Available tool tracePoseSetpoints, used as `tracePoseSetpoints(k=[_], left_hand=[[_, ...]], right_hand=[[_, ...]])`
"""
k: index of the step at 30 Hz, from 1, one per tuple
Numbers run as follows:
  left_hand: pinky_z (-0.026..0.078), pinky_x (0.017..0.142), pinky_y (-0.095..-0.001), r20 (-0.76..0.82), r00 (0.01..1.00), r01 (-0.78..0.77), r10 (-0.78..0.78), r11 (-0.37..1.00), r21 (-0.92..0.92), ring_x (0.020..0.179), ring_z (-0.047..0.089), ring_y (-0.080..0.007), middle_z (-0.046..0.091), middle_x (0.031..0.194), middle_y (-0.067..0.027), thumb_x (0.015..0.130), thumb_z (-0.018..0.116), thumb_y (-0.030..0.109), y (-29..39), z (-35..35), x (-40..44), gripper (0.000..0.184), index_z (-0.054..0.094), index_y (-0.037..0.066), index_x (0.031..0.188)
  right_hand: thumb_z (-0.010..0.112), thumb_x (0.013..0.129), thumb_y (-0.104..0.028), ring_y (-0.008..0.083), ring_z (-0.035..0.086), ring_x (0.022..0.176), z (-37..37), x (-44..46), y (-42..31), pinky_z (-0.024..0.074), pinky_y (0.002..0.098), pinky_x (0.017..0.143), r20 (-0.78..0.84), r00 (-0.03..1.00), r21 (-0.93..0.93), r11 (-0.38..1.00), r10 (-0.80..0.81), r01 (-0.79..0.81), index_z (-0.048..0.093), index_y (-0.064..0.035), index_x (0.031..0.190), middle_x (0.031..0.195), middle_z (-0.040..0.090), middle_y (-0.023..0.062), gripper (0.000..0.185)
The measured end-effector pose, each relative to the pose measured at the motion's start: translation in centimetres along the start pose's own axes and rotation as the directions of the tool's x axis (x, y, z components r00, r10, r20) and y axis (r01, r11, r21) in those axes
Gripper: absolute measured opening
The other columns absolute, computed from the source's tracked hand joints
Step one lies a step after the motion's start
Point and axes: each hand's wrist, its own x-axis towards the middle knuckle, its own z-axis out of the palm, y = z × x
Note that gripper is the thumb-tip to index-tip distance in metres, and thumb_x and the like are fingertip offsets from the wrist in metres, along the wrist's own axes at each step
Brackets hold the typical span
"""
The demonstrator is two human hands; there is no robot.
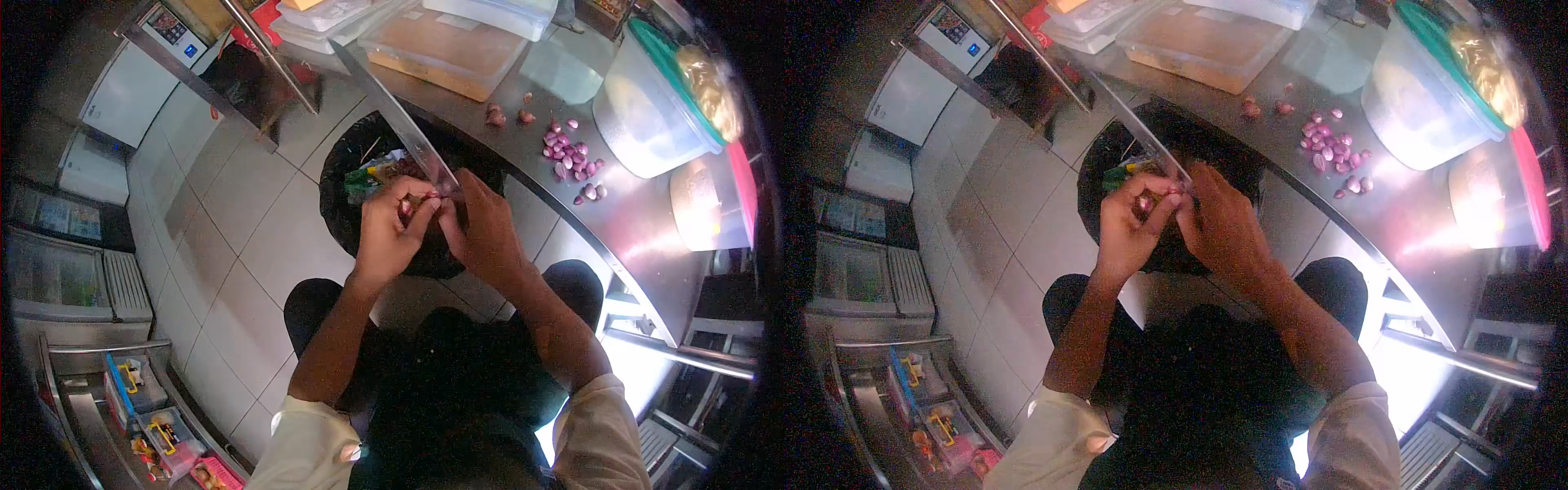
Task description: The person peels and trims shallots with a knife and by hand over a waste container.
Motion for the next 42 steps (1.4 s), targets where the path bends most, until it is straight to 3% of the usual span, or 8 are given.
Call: tracePoseSetpoints(k=[3,5,8,12,15,17,29,42], left_hand=[[0.042,0.063,-0.0193,-0.015,0.996,-0.086,0.089,0.986,0.143,0.071,0.051,-0.0020,0.069,0.092,0.0012,0.094,0.071,0.001,0.2,0.0,0.0,0.004,0.070,0.001,0.098],[0.043,0.064,-0.0186,-0.032,0.999,-0.025,0.022,0.994,-0.104,0.073,0.052,-0.0014,0.070,0.093,0.0015,0.093,0.073,0.001,-0.3,0.2,0.0,0.009,0.072,0.000,0.102],[0.044,0.067,-0.0178,0.034,0.987,0.158,-0.155,0.943,-0.292,0.075,0.053,-0.0008,0.072,0.095,0.0012,0.092,0.074,0.002,0.3,-0.3,0.4,0.014,0.074,0.000,0.106],[0.045,0.069,-0.0176,0.031,0.987,0.158,-0.156,0.940,-0.301,0.078,0.055,-0.0008,0.073,0.097,0.0007,0.092,0.075,0.002,-0.3,-0.4,0.3,0.016,0.074,-0.001,0.107],[0.046,0.070,-0.0181,0.043,0.985,0.174,-0.169,0.948,-0.267,0.079,0.057,-0.0013,0.073,0.099,-0.0004,0.092,0.075,0.003,-0.5,-0.5,0.4,0.016,0.075,0.000,0.108],[0.047,0.070,-0.0186,0.078,0.985,0.168,-0.151,0.942,-0.292,0.080,0.059,-0.0019,0.074,0.100,-0.0015,0.092,0.075,0.003,-0.5,-0.6,0.6,0.017,0.075,0.000,0.109],[0.036,0.053,-0.0176,0.065,0.966,0.251,-0.249,0.859,-0.447,0.065,0.051,0.0006,0.072,0.090,0.0022,0.093,0.075,0.008,-0.4,-0.8,0.4,0.017,0.075,0.002,0.109],[0.032,0.052,-0.0181,0.134,0.947,0.319,-0.292,0.803,-0.503,0.061,0.046,0.0005,0.071,0.087,0.0025,0.095,0.074,0.010,0.0,-0.5,0.4,0.016,0.075,0.003,0.109]], right_hand=[[0.062,0.093,-0.009,0.0497,0.062,0.097,0.0,0.1,0.0,0.0525,0.0540,0.080,0.062,0.996,-0.014,0.998,0.056,-0.055,0.051,0.0017,0.118,0.102,0.061,0.0263,0.030],[0.065,0.091,-0.003,0.0481,0.066,0.092,0.1,0.1,0.3,0.0524,0.0476,0.074,-0.055,0.995,-0.035,0.996,-0.085,0.083,0.053,0.0069,0.117,0.099,0.063,0.0281,0.030],[0.065,0.091,-0.005,0.0477,0.064,0.089,0.0,0.5,0.1,0.0500,0.0469,0.071,-0.052,0.999,0.009,1.000,-0.013,0.013,0.054,0.0047,0.107,0.094,0.061,0.0262,0.022],[0.066,0.091,-0.007,0.0468,0.062,0.082,-0.1,0.3,-0.5,0.0480,0.0458,0.068,-0.051,0.997,-0.001,0.998,0.056,-0.057,0.053,0.0038,0.103,0.091,0.059,0.0253,0.020],[0.065,0.092,-0.010,0.0508,0.061,0.089,-0.2,0.2,-0.4,0.0518,0.0527,0.075,-0.010,0.998,-0.027,0.998,0.064,-0.064,0.053,0.0005,0.105,0.097,0.058,0.0255,0.021],[0.065,0.091,-0.007,0.0447,0.061,0.078,0.0,0.2,-0.1,0.0478,0.0445,0.067,-0.065,0.997,0.070,0.996,0.051,-0.046,0.053,0.0033,0.101,0.087,0.057,0.0249,0.018],[0.066,0.088,-0.002,0.0427,0.064,0.086,-0.5,0.7,-0.1,0.0499,0.0438,0.071,-0.074,0.996,0.042,0.998,-0.046,0.049,0.056,0.0027,0.104,0.093,0.057,0.0202,0.020],[0.067,0.089,-0.002,0.0436,0.062,0.080,-0.6,0.6,0.0,0.0502,0.0437,0.067,-0.077,0.995,-0.027,0.997,-0.070,0.068,0.055,0.0024,0.103,0.092,0.057,0.0203,0.019]])
